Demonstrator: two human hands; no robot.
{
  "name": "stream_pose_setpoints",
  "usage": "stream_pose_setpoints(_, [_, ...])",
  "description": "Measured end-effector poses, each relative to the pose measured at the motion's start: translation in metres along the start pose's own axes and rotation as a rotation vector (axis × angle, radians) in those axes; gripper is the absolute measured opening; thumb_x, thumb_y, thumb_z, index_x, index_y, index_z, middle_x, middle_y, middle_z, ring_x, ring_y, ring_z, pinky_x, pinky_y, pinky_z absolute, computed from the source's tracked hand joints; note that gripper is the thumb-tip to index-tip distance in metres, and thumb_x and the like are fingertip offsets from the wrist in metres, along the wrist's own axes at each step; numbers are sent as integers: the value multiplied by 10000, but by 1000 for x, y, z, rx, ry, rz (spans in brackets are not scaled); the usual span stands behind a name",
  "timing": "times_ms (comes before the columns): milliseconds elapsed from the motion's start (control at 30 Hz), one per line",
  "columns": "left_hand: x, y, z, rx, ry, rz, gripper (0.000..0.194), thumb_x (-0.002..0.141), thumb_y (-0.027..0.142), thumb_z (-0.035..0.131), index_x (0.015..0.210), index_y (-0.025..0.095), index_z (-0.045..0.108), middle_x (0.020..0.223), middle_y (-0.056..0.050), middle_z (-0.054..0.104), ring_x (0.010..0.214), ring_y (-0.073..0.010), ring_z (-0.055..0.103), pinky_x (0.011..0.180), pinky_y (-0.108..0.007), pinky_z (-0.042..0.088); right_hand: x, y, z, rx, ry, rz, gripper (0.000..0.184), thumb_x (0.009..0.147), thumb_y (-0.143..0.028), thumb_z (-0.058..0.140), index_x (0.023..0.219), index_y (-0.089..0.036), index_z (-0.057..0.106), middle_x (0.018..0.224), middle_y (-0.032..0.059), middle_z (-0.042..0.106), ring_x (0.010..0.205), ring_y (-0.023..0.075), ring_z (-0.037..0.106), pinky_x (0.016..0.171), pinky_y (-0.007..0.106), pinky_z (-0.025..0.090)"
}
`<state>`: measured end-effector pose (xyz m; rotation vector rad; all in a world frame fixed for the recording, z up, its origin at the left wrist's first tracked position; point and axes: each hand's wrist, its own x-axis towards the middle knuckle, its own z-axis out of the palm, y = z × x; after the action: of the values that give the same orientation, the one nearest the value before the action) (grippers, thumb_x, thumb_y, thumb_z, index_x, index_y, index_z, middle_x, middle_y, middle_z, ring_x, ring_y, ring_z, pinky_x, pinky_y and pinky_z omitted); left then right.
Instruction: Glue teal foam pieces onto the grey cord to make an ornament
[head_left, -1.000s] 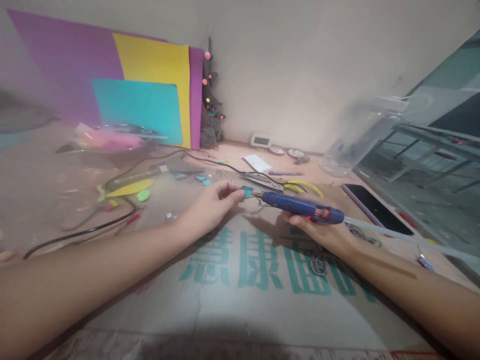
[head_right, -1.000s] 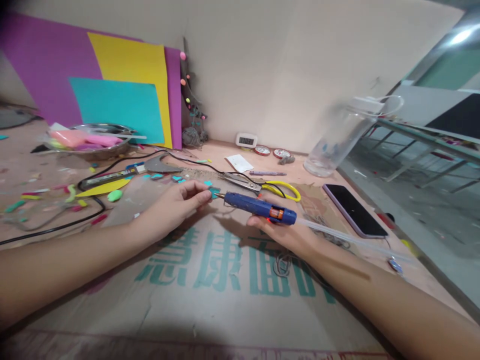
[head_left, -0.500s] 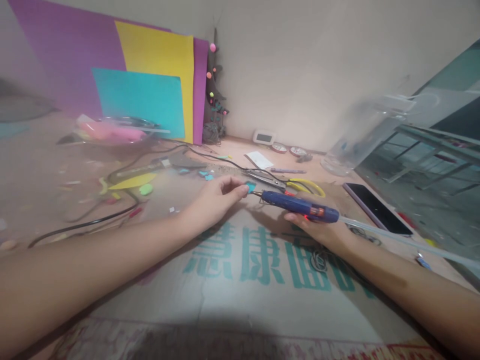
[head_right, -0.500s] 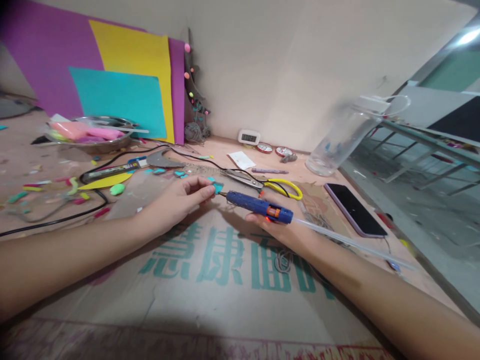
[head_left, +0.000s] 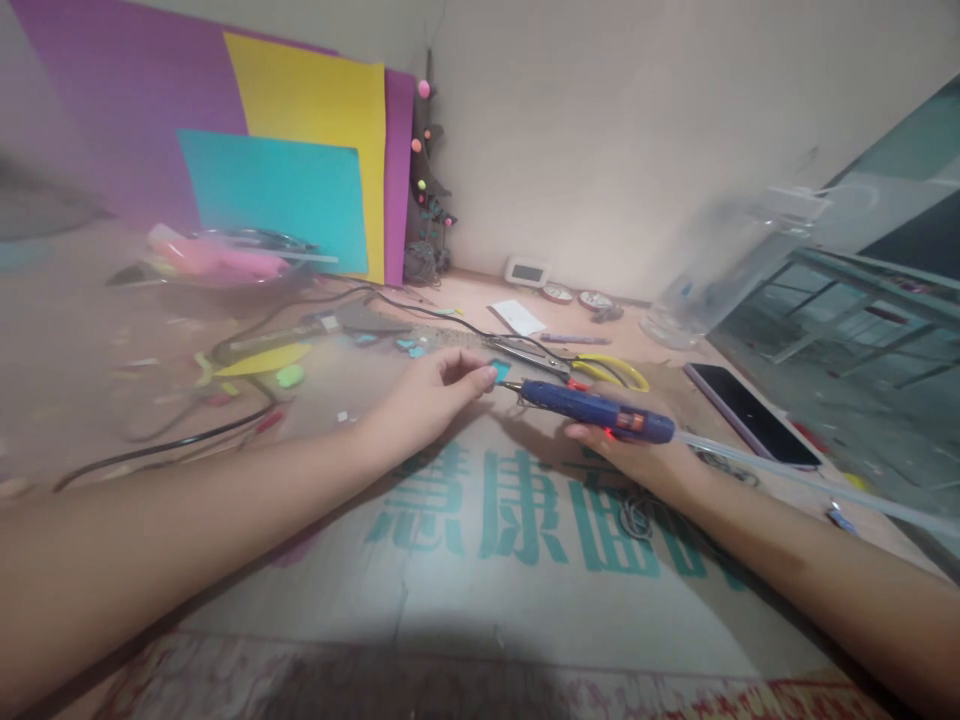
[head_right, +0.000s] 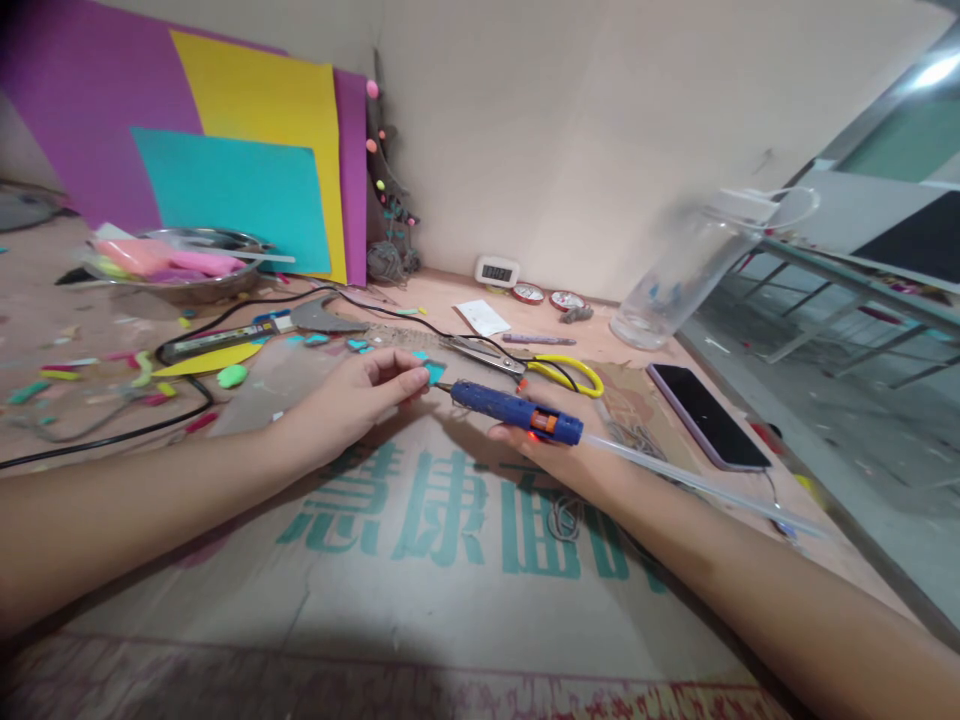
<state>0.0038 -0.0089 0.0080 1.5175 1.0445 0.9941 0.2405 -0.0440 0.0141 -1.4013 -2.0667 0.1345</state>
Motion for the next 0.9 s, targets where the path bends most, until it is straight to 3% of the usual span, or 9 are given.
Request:
stream_pose_setpoints(233, [-1, 1, 1, 0, 0, -12, 219, 814, 364, 633, 790, 148, 600, 680, 12, 568, 612, -106, 482, 574, -226, 353, 0, -1, -1, -14, -16, 10, 185, 721, -413, 722, 733, -252, 631, 695, 56, 607, 753, 290, 631, 648, 420, 531])
stream_pose_setpoints(667, [-1, 0, 0, 20, 0, -24, 236, 826, 379, 632, 815, 144, 615, 714, 15, 596, 604, -96, 493, 569, -221, 354, -1, -1, 0, -20, 15, -10, 255, 740, -442, 716, 662, -254, 563, 629, 27, 582, 617, 220, 588, 576, 372, 509])
stream_pose_setpoints(900, [-2, 1, 0, 12, -7, -37, 247, 822, 394, 626, 809, 150, 596, 707, 13, 576, 614, -109, 499, 577, -229, 360, -1, 1, -1, -44, -18, -18, 244, 761, -436, 689, 663, -251, 563, 664, 33, 591, 635, 219, 582, 591, 367, 490])
